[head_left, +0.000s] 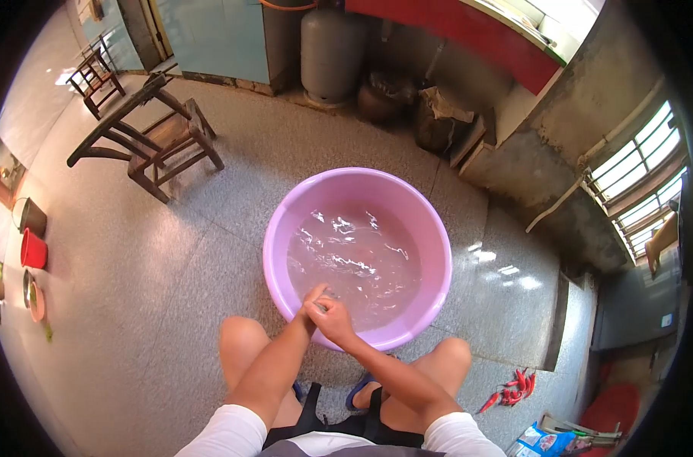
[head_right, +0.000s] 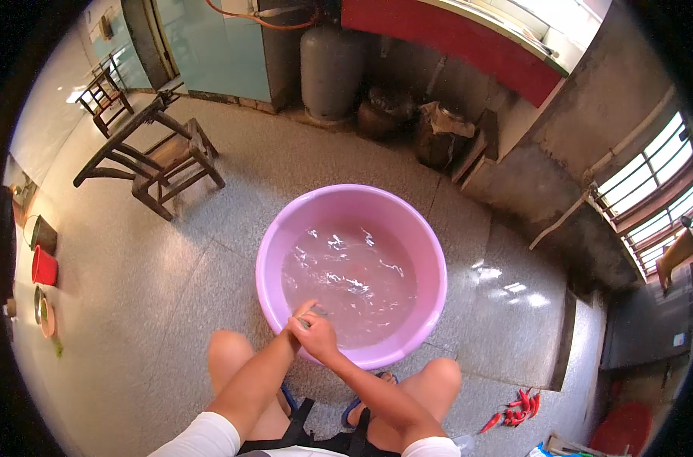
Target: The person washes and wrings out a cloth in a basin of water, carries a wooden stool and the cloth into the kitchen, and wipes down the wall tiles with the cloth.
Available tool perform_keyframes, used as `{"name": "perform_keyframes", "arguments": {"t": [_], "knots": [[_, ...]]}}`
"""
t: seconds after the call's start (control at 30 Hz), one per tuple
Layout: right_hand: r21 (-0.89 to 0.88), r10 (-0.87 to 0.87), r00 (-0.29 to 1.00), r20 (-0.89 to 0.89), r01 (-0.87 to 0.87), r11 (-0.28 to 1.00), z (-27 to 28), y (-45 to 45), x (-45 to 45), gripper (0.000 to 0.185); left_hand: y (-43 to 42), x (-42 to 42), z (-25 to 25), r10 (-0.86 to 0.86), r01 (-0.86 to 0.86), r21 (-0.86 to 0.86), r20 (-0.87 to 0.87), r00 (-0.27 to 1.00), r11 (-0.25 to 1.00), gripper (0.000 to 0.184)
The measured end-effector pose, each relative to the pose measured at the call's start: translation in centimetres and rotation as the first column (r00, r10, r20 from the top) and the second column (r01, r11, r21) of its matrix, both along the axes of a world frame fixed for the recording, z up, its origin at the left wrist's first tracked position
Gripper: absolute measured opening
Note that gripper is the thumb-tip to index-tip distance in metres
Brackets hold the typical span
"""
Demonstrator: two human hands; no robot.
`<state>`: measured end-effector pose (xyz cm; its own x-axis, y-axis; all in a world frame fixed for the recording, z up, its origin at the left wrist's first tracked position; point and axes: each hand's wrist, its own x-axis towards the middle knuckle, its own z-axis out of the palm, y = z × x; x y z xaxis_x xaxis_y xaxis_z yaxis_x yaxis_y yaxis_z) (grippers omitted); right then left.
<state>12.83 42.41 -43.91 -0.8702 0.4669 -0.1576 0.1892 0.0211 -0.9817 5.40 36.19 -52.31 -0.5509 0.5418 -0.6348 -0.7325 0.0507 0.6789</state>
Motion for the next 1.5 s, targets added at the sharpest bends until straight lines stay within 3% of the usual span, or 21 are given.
{"name": "perform_keyframes", "arguments": {"t": [0.07, 0.2, 0.37, 0.43, 0.5, 0.57, 0.6, 0.63, 0.73, 0.8, 0.87, 0.93, 1.0, 1.07, 1.13, 1.2, 1.23, 1.33, 1.4, 1.47, 1.5], "knots": [[0.563, -0.087, 0.989, -0.117, 0.138, 0.815, -1.7, 0.5, -0.6, 0.025, 1.5, 0.3, -0.2, 0.082, -0.083, 0.006, 0.128, 0.988, 0.997, 0.038], [0.707, -0.436, 0.9, -0.002, 0.31, 0.636, -6.7, 5.7, -1.9, 0.022, 4.7, 0.6, -0.8, 0.188, -0.199, 0.003, 0.31, 0.932, 0.98, 0.034], [0.8, -0.363, 0.932, 0.002, 0.216, 0.56, -11.5, 12.7, 1.8, 0.022, 4.6, 0.5, 0.2, -0.173, 0.11, -0.206, -0.318, 0.932, 0.972, 0.034], [0.893, -0.376, 0.891, -0.254, 0.365, 0.262, -13.6, 13.9, 3.6, 0.024, 3.2, 0.4, -1.8, -0.303, 0.175, -0.289, -0.494, 0.815, 0.941, 0.039], [0.933, -0.442, 0.891, -0.102, 0.239, 0.268, -17.2, 14.4, 6.1, 0.023, 1.4, 0.5, -3.3, -0.71, 0.219, -0.719, -0.501, 0.494, 0.66, 0.045], [0.957, -0.512, 0.858, 0.025, 0.129, 0.262, -21.3, 14.5, 7.2, 0.022, 0.7, 0.8, -2.0, -0.789, 0.268, -0.798, -0.368, 0.492, 0.54, 0.047], [0.715, -0.469, 0.81, 0.353, 0.09, 0.694, -21.2, 14.0, 6.8, 0.021, 0.6, 0.7, -1.6, -0.843, 0.305, -0.854, -0.244, 0.48, 0.421, 0.049], [0.29, -0.265, 0.747, 0.609, 0.102, 0.952, -21.0, 13.6, 6.5, 0.021, 0.5, 0.7, -1.7, -0.845, 0.304, -0.857, -0.241, 0.477, 0.416, 0.049], [-0.412, -0.158, 0.892, 0.423, 0.345, 0.843, -18.0, 9.4, 3.7, 0.024, 0.6, 0.1, -2.4, -0.813, 0.329, -0.834, -0.218, 0.54, 0.443, 0.053], [-0.576, -0.125, 0.939, 0.322, 0.299, 0.761, -18.2, 7.5, 1.5, 0.025, 0.9, -0.5, -4.1, -0.451, 0.264, -0.658, -0.127, 0.884, 0.705, 0.062], [-0.407, -0.222, 0.95, 0.219, 0.296, 0.864, -12.4, 4.3, 0.0, 0.022, 1.3, 0.0, -1.6, -0.066, 0.09, -0.483, 0.068, 0.996, 0.871, 0.072], [-0.367, -0.232, 0.968, 0.093, 0.25, 0.896, -9.7, 1.7, -0.8, 0.023, -0.1, -1.4, -7.1, 0.036, -0.019, -0.078, 0.224, 0.974, 0.997, 0.074], [-0.436, -0.182, 0.982, 0.056, 0.188, 0.88, -7.3, -0.2, -1.3, 0.024, -1.2, -3.0, -2.1, -0.107, 0.134, -0.054, 0.355, 0.929, 0.989, 0.067], [-0.35, -0.112, 0.994, 0.011, 0.108, 0.931, -5.4, -0.2, -1.1, 0.024, -1.8, -3.9, -5.9, -0.148, 0.104, 0.126, 0.412, 0.899, 0.987, 0.058], [-0.258, -0.03, 0.999, -0.032, 0.02, 0.966, -3.3, -0.3, -1.2, 0.025, -0.5, -3.2, -4.8, -0.049, 0.012, 0.099, 0.379, 0.924, 0.995, 0.054], [0.351, -0.128, 0.99, 0.052, 0.102, 0.931, -1.6, -0.1, -1.2, 0.022, 0.9, -2.1, -3.3, 0.061, -0.093, 0.078, 0.345, 0.937, 0.993, 0.051], [0.555, -0.149, 0.981, -0.121, 0.192, 0.81, -3.2, 0.5, -1.4, 0.019, 1.6, -1.5, -2.6, 0.117, -0.148, 0.07, 0.33, 0.937, 0.987, 0.049], [0.622, -0.346, 0.918, -0.195, 0.389, 0.68, -8.0, 4.5, -1.7, 0.025, 3.4, -0.2, -2.3, 0.223, -0.253, 0.063, 0.3, 0.927, 0.965, 0.045], [0.683, -0.328, 0.934, -0.144, 0.334, 0.65, -10.6, 7.8, -0.6, 0.021, 4.3, -0.2, -3.3, 0.073, -0.078, -0.018, -0.181, 0.981, 0.997, 0.044], [0.733, -0.309, 0.946, -0.097, 0.278, 0.621, -11.8, 8.9, 0.2, 0.018, 4.1, -0.1, -1.3, 0.039, -0.036, 0.019, -0.219, 0.975, 0.999, 0.037], [0.601, -0.348, 0.934, -0.075, 0.321, 0.732, -12.3, 9.2, 0.3, 0.017, 3.6, -0.3, -2.5, -0.145, 0.08, -0.181, -0.379, 0.914, 0.98, 0.037]]}}
